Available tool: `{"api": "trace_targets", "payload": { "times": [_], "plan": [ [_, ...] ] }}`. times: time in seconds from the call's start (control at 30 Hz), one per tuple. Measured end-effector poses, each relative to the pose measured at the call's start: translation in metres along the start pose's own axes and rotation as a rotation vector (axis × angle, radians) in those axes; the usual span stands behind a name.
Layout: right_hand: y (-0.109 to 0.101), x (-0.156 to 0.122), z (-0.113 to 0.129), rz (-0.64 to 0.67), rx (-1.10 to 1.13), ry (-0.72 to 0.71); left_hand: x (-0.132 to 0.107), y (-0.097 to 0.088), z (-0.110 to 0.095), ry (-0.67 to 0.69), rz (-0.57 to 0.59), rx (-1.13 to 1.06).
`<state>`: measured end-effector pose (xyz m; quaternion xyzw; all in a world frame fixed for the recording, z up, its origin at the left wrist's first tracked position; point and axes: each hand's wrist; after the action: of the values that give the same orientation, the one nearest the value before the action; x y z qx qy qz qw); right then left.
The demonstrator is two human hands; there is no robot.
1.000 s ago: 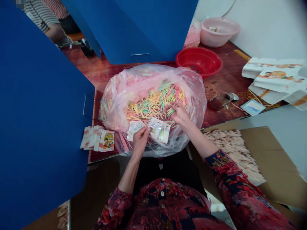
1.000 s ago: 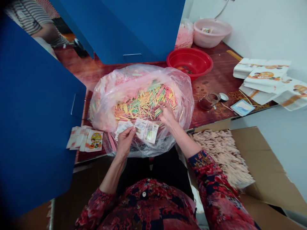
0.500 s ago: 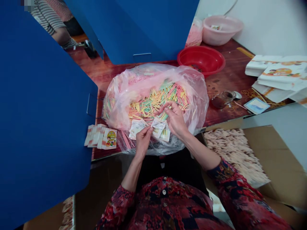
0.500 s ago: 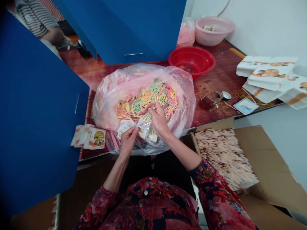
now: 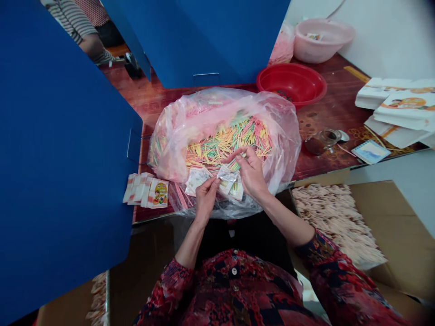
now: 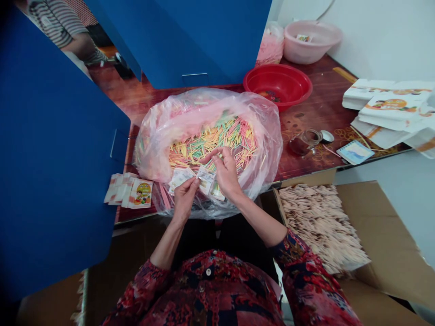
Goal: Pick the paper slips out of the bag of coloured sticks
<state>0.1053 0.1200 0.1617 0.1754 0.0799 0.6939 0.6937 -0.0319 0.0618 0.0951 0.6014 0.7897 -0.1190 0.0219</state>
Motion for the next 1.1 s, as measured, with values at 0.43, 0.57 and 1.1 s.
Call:
{"api": "trace_targets", "payload": {
  "times": [0.43, 0.57, 1.1],
  "plan": [
    [-0.009, -0.005, 0.009, 0.405, -0.304, -0.045, 0.009, 0.006, -0.003, -0.072, 0.043, -0.356],
    [-0.014, -0.005, 0.002, 0.271, -0.253, -0.039, 0.011, 0.003, -0.008, -0.065, 0.069, -0.413],
    [-0.012, -0.011, 0.002, 0.161, -0.167, -0.199, 0.011, -0.004, -0.014, -0.031, 0.087, -0.381]
  ]
}}
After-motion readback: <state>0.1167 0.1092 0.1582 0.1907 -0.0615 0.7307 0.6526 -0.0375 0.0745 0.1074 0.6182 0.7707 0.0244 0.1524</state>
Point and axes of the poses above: each hand's wrist, its own x-axis towards the middle knuckle, its own y-axis out of the palm, z = x × y, and after that the axes turned 15 degrees about x, right-handed
